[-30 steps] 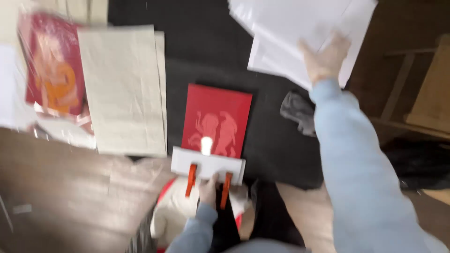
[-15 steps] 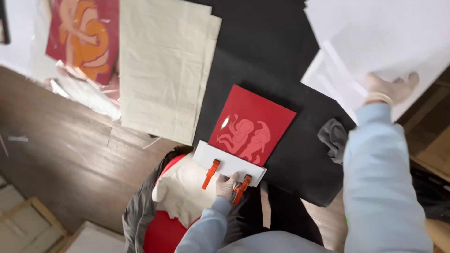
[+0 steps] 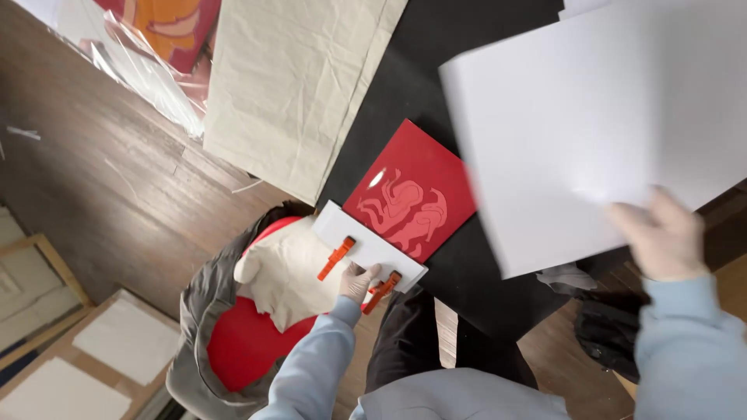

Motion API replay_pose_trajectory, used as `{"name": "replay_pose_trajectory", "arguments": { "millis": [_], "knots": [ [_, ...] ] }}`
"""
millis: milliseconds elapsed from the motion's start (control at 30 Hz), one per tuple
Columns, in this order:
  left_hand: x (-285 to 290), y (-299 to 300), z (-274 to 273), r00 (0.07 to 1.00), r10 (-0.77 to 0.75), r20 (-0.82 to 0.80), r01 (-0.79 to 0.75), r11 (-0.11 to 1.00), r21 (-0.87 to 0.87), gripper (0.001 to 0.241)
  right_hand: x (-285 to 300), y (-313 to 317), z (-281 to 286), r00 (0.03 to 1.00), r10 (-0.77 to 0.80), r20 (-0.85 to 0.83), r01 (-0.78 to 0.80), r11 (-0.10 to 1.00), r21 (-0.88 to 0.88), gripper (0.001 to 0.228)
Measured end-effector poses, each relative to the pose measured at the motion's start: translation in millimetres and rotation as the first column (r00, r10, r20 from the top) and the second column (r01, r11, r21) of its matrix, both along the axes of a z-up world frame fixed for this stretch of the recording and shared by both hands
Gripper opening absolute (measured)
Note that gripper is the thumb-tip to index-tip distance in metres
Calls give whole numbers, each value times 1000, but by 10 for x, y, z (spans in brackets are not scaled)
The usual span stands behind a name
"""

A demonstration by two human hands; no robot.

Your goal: The recorder aligns art prints with paper backing boards and secures them using spring clamps.

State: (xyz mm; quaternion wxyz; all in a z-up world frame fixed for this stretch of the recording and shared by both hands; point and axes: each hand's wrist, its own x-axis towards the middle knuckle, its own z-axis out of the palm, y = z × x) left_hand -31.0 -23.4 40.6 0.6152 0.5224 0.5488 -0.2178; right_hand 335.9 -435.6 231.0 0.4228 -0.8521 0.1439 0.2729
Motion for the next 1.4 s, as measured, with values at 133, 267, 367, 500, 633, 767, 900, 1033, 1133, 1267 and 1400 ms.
{"name": "replay_pose_trajectory", "arguments": {
  "millis": [133, 267, 367, 500, 633, 767, 900, 1033, 1133, 1267, 1400],
  "knots": [
    [-180, 54, -308, 1000, 3, -17, -1, 997, 73, 47, 192, 590, -492, 912, 192, -362, -131, 974, 187, 66],
    [-189, 5, -158, 982, 146, 117, -139, 988, -65, 47, 128, 935, -557, 903, 374, -212, -317, 913, 256, 64],
    [-37, 33, -86, 973, 227, 36, -224, 972, -68, 45, 229, 1359, -263, 861, 482, -161, -482, 875, 45, 65],
    [-48, 33, -54, 987, 157, -15, -157, 987, -26, 41, -200, 1615, -619, 540, 816, 207, -728, 576, -373, 75],
    [-169, 43, -143, 988, 151, -40, -151, 988, -9, 38, -316, 2008, -1019, 232, 954, 189, -828, 296, -476, 87],
    [-100, 13, -4, 994, 98, -47, -99, 995, -4, 34, -304, 2056, -1129, 179, 968, 176, -848, 243, -472, 87],
    [18, -18, 65, 987, 158, -14, -158, 987, -24, 37, -244, 2054, -1224, 131, 990, 59, -847, 143, -512, 85],
    [51, -37, 125, 988, 151, -24, -152, 988, -29, 37, -269, 2031, -1245, 124, 991, 47, -851, 130, -509, 84],
    [105, -47, 173, 992, 29, -126, -27, 999, 17, 40, -246, 2056, -1222, 59, 998, -16, -824, 40, -565, 83],
    [458, -50, 526, 947, -183, -265, 212, 973, 85, 47, -242, 2058, -1208, 60, 998, -20, -829, 39, -558, 83],
    [846, -48, 884, 746, -475, -467, 571, 817, 80, 57, -229, 2087, -1183, 78, 997, -20, -841, 55, -537, 83]
  ]
}}
